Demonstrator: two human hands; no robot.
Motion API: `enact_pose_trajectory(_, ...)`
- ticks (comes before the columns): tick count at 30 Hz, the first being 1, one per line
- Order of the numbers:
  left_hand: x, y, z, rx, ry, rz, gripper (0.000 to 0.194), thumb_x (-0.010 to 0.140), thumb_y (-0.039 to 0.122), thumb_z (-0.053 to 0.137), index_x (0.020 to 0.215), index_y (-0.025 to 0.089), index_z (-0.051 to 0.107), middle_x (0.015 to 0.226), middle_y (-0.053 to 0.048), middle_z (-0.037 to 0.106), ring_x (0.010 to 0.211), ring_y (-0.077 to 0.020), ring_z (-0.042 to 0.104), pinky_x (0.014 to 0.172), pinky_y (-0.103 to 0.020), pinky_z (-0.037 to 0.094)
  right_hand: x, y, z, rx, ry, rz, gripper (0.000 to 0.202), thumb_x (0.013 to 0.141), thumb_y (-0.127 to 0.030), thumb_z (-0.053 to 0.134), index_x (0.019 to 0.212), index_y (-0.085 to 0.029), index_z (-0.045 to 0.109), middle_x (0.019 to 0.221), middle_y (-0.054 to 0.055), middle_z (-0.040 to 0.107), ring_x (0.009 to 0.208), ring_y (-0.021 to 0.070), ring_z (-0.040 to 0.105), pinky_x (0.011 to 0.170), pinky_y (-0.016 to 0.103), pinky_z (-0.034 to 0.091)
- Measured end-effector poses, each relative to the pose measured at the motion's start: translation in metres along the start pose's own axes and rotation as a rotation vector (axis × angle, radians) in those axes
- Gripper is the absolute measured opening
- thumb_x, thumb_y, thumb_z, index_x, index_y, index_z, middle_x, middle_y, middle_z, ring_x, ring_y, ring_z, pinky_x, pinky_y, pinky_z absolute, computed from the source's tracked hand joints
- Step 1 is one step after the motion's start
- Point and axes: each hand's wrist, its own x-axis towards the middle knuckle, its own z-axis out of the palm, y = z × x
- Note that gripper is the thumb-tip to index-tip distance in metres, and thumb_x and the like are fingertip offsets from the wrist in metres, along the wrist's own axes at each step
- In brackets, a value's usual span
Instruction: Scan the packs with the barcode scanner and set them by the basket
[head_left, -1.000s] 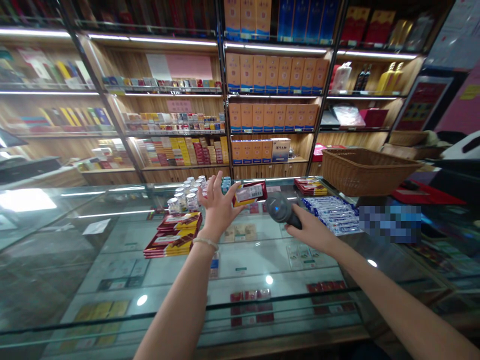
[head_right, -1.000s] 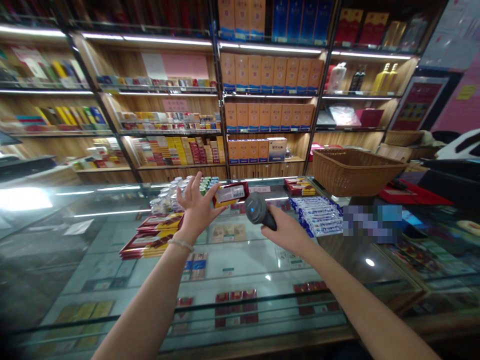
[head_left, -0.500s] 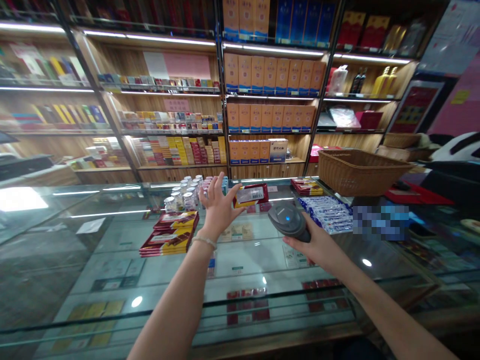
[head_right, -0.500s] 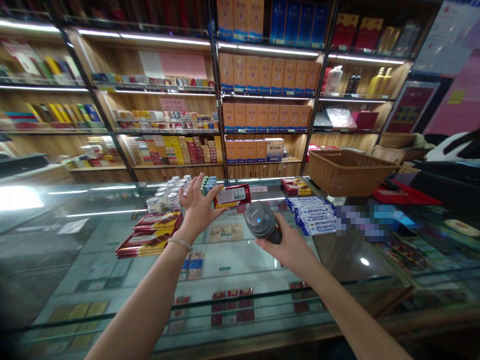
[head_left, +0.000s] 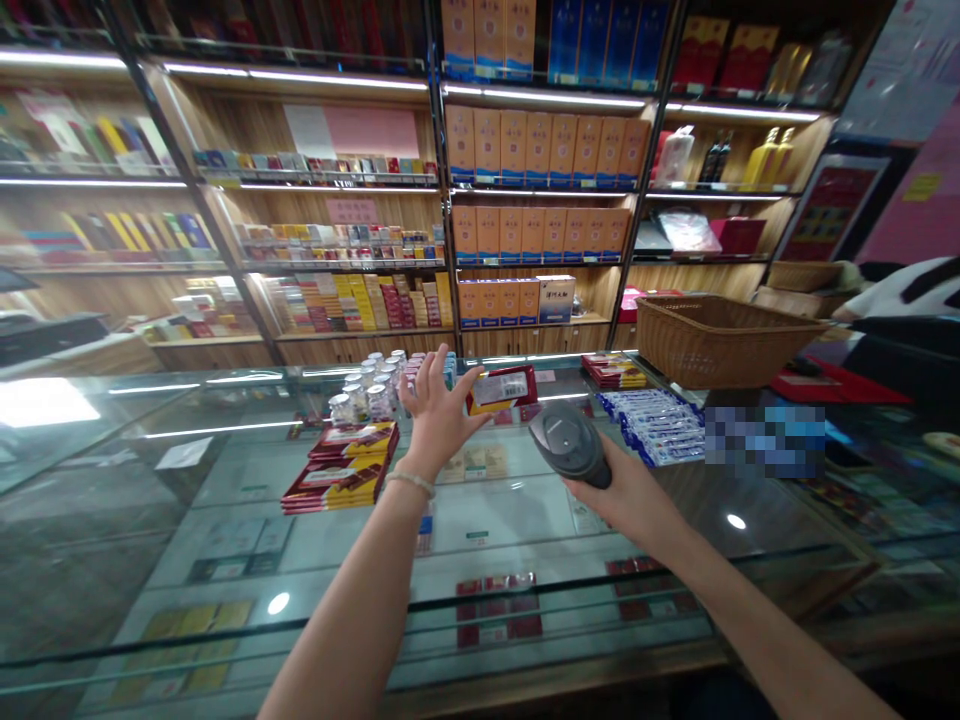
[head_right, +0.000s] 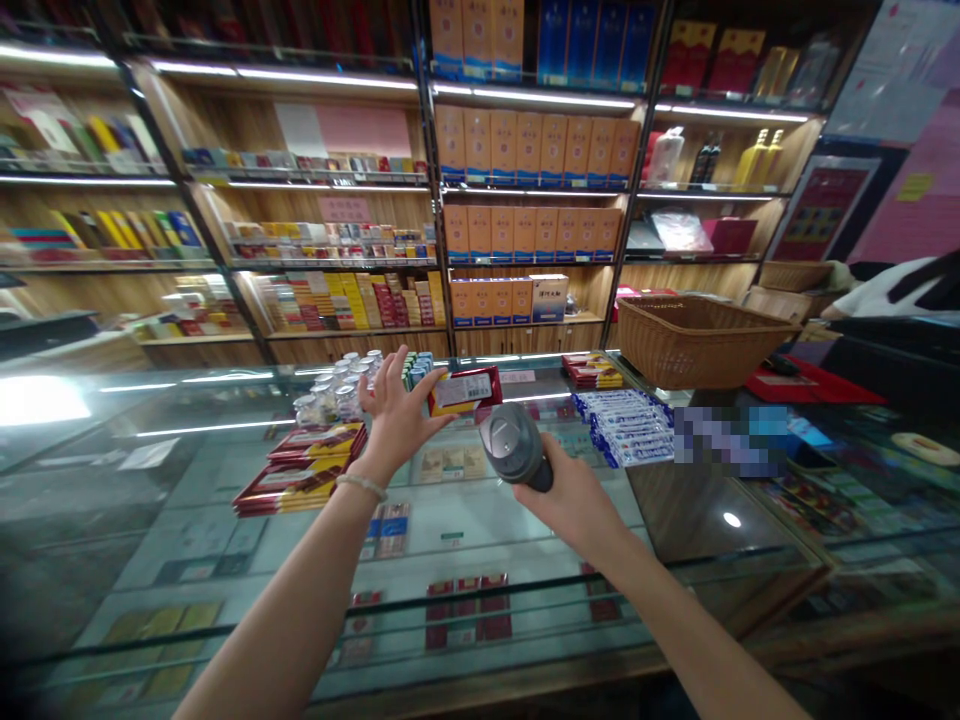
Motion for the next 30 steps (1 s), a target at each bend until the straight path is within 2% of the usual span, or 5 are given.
enact_pose_trajectory(6, 0.001, 0.0, -0.002, -0.009, -0.016, -0.016, 0.07, 0.072, 0.044, 0.091, 0.137, 0.035, 0.067, 0.173, -0.018, 0.026, 0.158, -0.0445, 0.023, 0.124, -0.073, 0.007, 0.006, 0.003, -0.009, -0.078, -0.052, -0.03, 0.053, 0.083, -0.045, 0.07, 0.128, -0.025, 0.052, 0.106, 0.007, 0.077, 0.104, 0.0298, 0.074, 0.088, 0.04, 0.054)
enact_pose_trajectory(14, 0.001, -0.001, -0.001, -0.003, -0.029, -0.049, 0.07, 0.073, 0.047, 0.089, 0.138, 0.033, 0.066, 0.173, -0.019, 0.025, 0.159, -0.0439, 0.02, 0.124, -0.073, 0.005, 0.033, 0.006, -0.021, -0.56, -0.148, -0.049, 0.044, 0.089, -0.043, 0.064, 0.129, -0.023, 0.061, 0.119, 0.011, 0.076, 0.107, 0.0338, 0.073, 0.083, 0.038, 0.053)
enact_pose_trajectory(22, 0.001, -0.005, -0.002, 0.007, 0.009, -0.058, 0.069, 0.075, 0.049, 0.088, 0.138, 0.035, 0.065, 0.174, -0.017, 0.024, 0.16, -0.0426, 0.021, 0.125, -0.071, 0.004, 0.049, 0.018, 0.016, -0.67, -0.161, -0.26, 0.039, 0.086, -0.032, 0.065, 0.124, -0.021, 0.068, 0.137, 0.012, 0.066, 0.124, 0.0298, 0.064, 0.099, 0.041, 0.053)
enact_pose_trajectory(26, 0.002, -0.004, -0.004, -0.012, -0.005, -0.064, 0.071, 0.073, 0.047, 0.089, 0.138, 0.035, 0.065, 0.174, -0.016, 0.024, 0.159, -0.0438, 0.021, 0.125, -0.071, 0.005, 0.057, 0.026, 0.035, -0.692, -0.099, -0.35, 0.039, 0.081, -0.032, 0.072, 0.119, -0.021, 0.072, 0.157, 0.015, 0.052, 0.148, 0.0367, 0.043, 0.115, 0.056, 0.04)
enact_pose_trajectory(30, 0.002, -0.004, -0.005, -0.011, -0.017, -0.062, 0.07, 0.074, 0.048, 0.088, 0.139, 0.034, 0.064, 0.174, -0.016, 0.023, 0.16, -0.0436, 0.02, 0.125, -0.071, 0.004, 0.06, 0.034, 0.046, -0.701, -0.094, -0.347, 0.041, 0.081, -0.036, 0.074, 0.119, -0.022, 0.073, 0.165, 0.017, 0.043, 0.156, 0.0394, 0.03, 0.122, 0.065, 0.026)
